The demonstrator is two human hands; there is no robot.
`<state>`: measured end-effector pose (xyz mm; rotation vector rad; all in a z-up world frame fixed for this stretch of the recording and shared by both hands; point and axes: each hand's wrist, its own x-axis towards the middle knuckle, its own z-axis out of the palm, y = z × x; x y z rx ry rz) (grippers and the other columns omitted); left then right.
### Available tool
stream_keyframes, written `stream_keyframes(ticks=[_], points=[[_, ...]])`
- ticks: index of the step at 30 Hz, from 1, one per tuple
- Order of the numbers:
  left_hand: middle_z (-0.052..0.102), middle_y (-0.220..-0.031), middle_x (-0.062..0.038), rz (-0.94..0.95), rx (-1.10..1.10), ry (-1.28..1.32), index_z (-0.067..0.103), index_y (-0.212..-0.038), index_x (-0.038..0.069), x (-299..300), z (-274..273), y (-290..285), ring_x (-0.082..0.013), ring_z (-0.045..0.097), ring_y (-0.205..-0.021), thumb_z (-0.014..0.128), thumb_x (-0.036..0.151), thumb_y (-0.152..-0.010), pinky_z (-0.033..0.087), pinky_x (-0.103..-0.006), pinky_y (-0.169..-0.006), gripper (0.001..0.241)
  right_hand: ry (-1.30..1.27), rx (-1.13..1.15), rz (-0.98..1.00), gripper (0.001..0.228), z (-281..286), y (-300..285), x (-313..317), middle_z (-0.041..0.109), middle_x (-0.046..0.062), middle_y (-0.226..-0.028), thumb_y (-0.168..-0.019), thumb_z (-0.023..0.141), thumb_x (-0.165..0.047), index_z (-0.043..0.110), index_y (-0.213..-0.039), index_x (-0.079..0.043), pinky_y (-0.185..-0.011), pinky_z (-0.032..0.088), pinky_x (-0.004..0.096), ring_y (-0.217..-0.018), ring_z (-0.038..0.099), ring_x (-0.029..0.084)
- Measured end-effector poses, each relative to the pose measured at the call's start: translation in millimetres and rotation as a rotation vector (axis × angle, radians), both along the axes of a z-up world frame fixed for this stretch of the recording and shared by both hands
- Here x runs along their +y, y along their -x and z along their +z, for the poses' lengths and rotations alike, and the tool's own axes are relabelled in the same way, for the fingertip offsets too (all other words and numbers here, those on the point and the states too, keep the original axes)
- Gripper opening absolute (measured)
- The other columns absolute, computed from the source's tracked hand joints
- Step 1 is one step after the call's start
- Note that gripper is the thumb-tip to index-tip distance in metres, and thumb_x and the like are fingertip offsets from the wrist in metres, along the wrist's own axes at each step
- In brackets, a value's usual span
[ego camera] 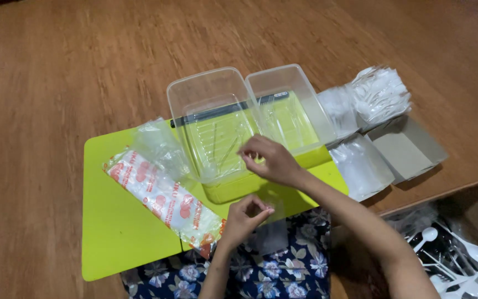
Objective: Organizing plastic bags by separating them and placing them into plastic containers
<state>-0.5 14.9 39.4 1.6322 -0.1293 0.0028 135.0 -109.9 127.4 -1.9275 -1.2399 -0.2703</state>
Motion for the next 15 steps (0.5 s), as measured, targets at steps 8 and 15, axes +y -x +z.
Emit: stream_keyframes(ticks=[8,15], points=[[0.079,-0.082,-0.012,0.059,-0.091,0.087,0.071,-0.084,0.005,-1,-19,-1,-0.0179,0.073,-0.076,0.088,0.010,-0.082,0.055,-0.0292,-0.067,0.018,0.882,0.212,-0.224,0.086,-14,-61,93,0.055,0.019,-0.128,-0.076,0.090,-0.030,0.047,-0.148,-0.014,-0.088,0.057,0.063,-0.116,0.061,0.041],[0.077,-0.081,-0.012,0.046,-0.096,0.051,0.071,-0.086,0.007,0,-11,-2,-0.0140,0.066,-0.070,0.087,0.012,-0.084,0.050,-0.0283,-0.060,0.017,0.960,0.128,-0.227,0.068,-42,-68,100,0.065,0.013,-0.119,-0.081,0.085,-0.016,0.052,-0.140,-0.018,-0.087,0.058,0.057,-0.109,0.069,0.037]])
